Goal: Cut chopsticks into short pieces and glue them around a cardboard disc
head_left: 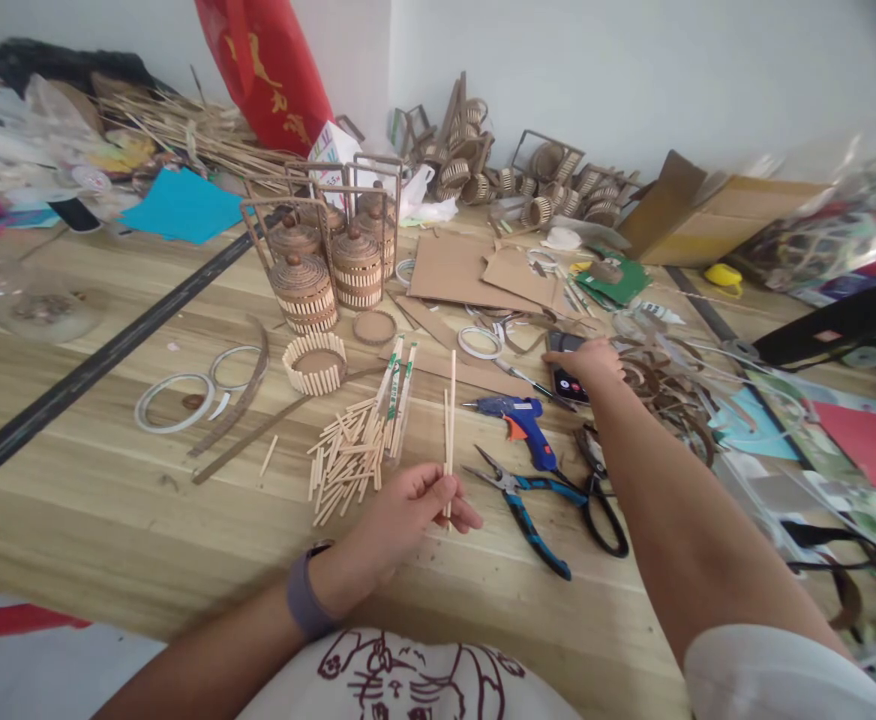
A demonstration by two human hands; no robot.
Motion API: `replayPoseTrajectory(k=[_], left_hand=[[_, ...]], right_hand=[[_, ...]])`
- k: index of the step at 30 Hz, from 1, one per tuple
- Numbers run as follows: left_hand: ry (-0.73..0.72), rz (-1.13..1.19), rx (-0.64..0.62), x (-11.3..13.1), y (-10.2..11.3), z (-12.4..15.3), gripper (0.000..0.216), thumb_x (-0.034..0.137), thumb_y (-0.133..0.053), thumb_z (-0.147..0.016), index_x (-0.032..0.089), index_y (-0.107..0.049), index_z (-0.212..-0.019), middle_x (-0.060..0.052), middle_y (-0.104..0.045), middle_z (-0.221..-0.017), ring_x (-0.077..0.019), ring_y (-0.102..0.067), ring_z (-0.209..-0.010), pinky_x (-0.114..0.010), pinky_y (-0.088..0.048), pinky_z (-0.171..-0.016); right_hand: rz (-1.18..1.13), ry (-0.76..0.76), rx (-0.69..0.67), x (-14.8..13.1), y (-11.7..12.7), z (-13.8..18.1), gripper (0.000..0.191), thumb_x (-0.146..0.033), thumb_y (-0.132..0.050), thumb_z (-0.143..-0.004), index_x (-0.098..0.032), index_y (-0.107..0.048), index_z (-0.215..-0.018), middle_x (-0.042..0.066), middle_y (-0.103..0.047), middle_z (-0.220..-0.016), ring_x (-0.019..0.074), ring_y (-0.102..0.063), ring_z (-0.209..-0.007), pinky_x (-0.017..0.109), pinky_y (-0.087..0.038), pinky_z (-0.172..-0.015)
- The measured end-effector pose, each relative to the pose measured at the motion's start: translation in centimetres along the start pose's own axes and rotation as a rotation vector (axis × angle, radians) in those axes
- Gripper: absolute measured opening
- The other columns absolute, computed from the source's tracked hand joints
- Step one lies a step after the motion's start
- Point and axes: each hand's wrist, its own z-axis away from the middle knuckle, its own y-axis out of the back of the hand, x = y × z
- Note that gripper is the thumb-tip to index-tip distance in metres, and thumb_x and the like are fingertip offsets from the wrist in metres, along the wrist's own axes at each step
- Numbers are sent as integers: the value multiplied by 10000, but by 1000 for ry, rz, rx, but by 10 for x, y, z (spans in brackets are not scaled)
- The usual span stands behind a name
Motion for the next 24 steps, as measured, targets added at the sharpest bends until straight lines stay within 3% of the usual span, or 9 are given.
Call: replayPoseTrajectory(k=[5,9,12,15,18,21,24], left_hand=[[-4,2,1,-1,1,0,418,591,-578,-805,173,-551,-806,-65,-725,-751,-183,-654,-712,-307,-456,-699],[-13,13,-6,-1,1,1,444,615,-576,-800,172,-552,-816,-73,-725,-761,-192,-655,-719,-321,-466,-715],[-11,6,-7,1,1,1,447,620,-574,-800,174,-554,-815,-73,-722,-761,-198,-658,-722,-327,-465,-722],[-6,-16,0,4,0,3,422,598,-558,-822,177,-550,-807,-69,-717,-767,-200,-657,-724,-327,-463,-723],[0,-49,8,8,-1,6,373,549,-538,-856,182,-544,-794,-60,-713,-772,-200,-657,-743,-326,-458,-737],[6,-74,5,10,-2,7,344,524,-526,-868,188,-539,-795,-50,-710,-757,-198,-651,-742,-328,-454,-742],[5,-92,2,10,-2,6,330,511,-521,-870,189,-541,-799,-46,-708,-746,-194,-645,-735,-326,-454,-742]], right_hand=[[25,59,13,0,3,12,971,-580,-741,-663,-50,-355,-1379,347,-454,-1345,432,-440,-1272,559,-392,-989],[63,214,57,5,16,35,801,-581,-626,-773,-31,-446,-1328,323,-426,-1380,438,-414,-1280,529,-357,-1010],[97,409,95,24,33,70,548,-504,-549,-857,-144,-533,-1270,202,-521,-1340,385,-431,-1274,497,-344,-1026],[118,833,-48,62,41,120,412,-489,-498,-891,-179,-618,-1136,134,-675,-1080,298,-619,-1011,406,-472,-884],[251,1090,-162,105,33,170,557,-554,-648,-773,-195,-606,-1196,137,-655,-1130,324,-621,-995,432,-499,-838],[346,1077,-31,133,17,201,731,-536,-768,-655,-207,-563,-1275,165,-598,-1226,362,-611,-1005,468,-515,-785],[351,1091,76,142,5,209,766,-566,-777,-630,-208,-562,-1272,173,-616,-1152,362,-605,-967,470,-514,-761]])
